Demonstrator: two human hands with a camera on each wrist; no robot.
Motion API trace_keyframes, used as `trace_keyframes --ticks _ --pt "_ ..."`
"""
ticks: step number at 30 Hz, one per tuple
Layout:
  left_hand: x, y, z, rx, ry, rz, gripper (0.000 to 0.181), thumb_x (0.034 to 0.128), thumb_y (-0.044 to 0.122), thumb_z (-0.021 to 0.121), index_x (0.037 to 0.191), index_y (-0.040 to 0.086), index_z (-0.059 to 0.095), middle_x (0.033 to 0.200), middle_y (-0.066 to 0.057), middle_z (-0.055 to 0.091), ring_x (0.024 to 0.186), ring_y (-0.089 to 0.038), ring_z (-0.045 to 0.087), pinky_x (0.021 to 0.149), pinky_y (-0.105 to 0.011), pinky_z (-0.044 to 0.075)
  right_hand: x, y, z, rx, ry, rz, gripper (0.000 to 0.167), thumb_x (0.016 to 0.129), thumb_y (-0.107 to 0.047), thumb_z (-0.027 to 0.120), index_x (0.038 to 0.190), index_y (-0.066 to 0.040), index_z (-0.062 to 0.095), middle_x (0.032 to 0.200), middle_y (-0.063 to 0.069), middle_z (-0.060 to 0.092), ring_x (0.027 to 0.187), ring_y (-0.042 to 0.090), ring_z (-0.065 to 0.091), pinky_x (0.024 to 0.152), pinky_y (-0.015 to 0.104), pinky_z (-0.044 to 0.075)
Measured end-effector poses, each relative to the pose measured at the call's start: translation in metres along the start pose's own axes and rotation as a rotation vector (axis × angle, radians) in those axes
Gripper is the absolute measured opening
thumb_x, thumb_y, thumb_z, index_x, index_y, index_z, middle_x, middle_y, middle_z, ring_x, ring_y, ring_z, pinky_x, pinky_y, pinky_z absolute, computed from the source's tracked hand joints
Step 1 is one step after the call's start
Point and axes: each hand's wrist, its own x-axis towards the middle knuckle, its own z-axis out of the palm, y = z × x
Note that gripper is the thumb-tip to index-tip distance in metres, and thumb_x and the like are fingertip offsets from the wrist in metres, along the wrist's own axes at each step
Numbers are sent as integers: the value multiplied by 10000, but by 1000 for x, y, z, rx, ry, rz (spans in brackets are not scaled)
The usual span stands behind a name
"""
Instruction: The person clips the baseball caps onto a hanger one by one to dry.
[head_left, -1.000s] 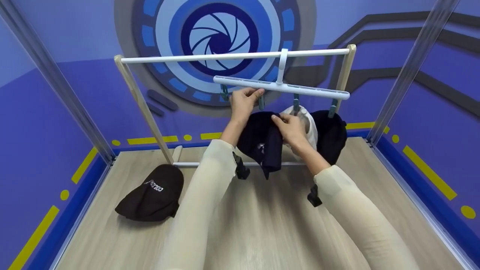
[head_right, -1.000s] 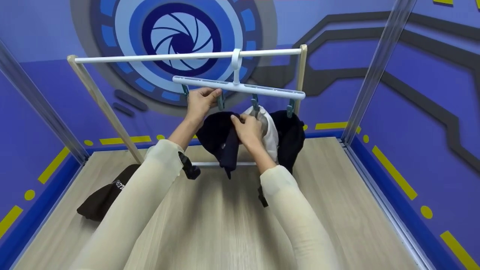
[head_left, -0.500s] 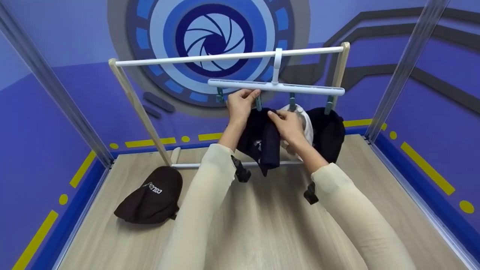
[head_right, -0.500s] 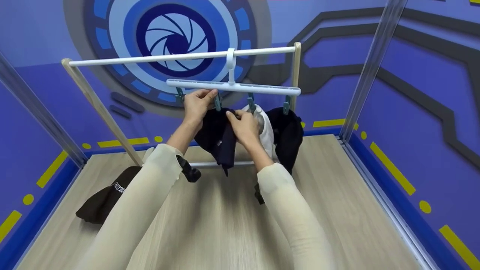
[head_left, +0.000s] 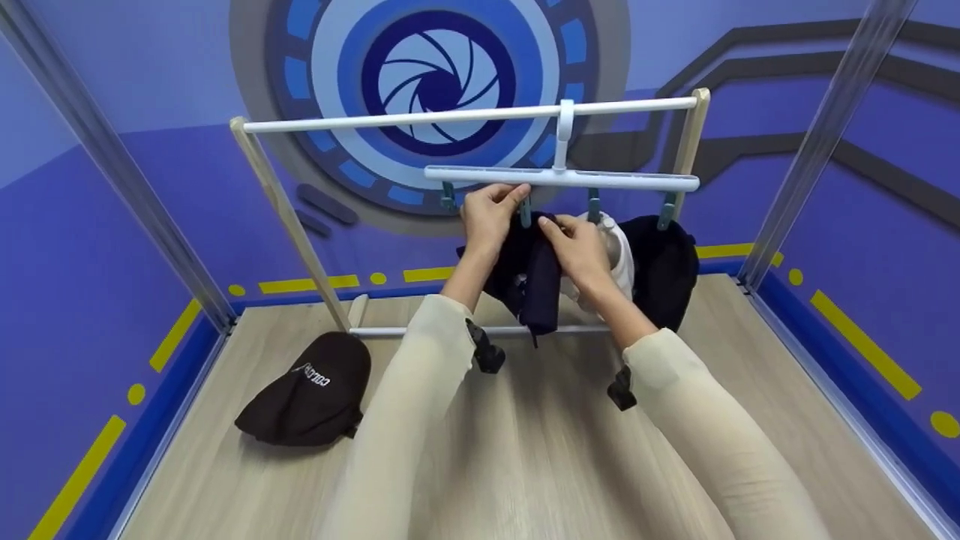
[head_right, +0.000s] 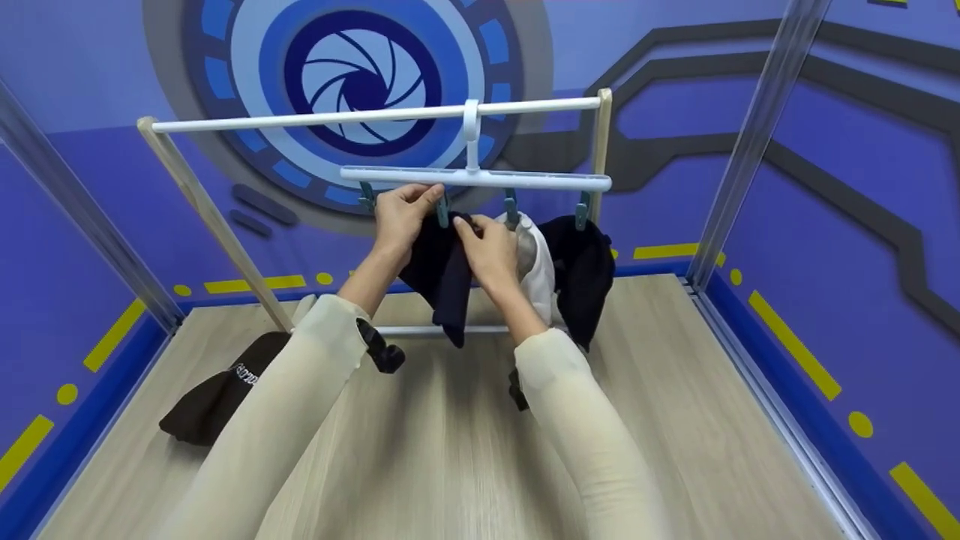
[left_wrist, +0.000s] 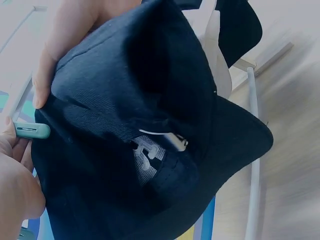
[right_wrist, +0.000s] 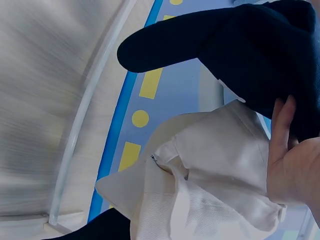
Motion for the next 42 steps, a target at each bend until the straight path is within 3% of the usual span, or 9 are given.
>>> trace_keyframes --ticks 5,9,15,22,29,32,38,42 --pt "-6 -4 -3 -58 -60 4 304 900 327 791 1049 63 806 956 -39 782 865 -130 708 771 -236 544 -2 4 -1 28 -24 1 361 1029 -353 611 1157 -44 746 991 127 739 766 150 635 659 216 505" --pt "-12 -7 -8 -134 -131 -36 393 903 341 784 1154 39 767 1049 -49 772 954 -137 708 836 -257 555 -4 7 -2 42 -45 1 370 1026 -371 614 1177 -58 742 1002 118 745 764 141 658 644 212 521" --pt "-15 -8 -13 -180 -162 -54 368 933 309 757 1187 43 753 1092 -71 760 995 -155 700 858 -258 554 -4 8 -2 30 -54 -10 367 1014 -375 634 1167 -62 750 990 119 755 755 135 662 649 216 522" --pt "-16 -6 -12 -173 -170 -55 374 948 314 739 1214 51 739 1126 -59 752 1033 -142 683 880 -250 541 -3 8 -6 -39 -64 -41 334 1017 -344 635 1183 -77 748 1006 100 750 798 141 626 704 226 483" --pt "-17 -5 -11 -194 -178 -32 370 973 303 709 1244 52 715 1168 -50 736 1065 -146 667 916 -260 532 -4 9 -10 -64 -87 -54 357 1009 -309 655 1256 -59 715 1162 130 739 1018 218 704 855 325 547" --pt "-18 -6 -11 -199 -190 -23 396 979 324 699 1268 53 703 1185 -45 729 1079 -146 660 932 -263 526 -6 10 -12 -82 -70 -59 354 997 -285 677 1274 -68 711 1137 135 749 1025 238 720 851 344 561" --pt "-21 -17 -18 -182 -210 3 318 994 259 685 1229 47 720 1170 -75 728 1069 -168 660 919 -266 529 -12 15 -15 -82 -59 -99 320 982 -221 702 1250 -49 719 1094 143 758 993 242 728 824 300 553" --pt "-27 -27 -25 -144 -265 17 248 987 178 690 1202 60 728 1158 -76 725 1060 -172 664 911 -275 536 -18 18 -16 -85 -66 -114 320 972 -184 712 1251 -26 709 1121 160 748 1021 262 724 879 388 563"
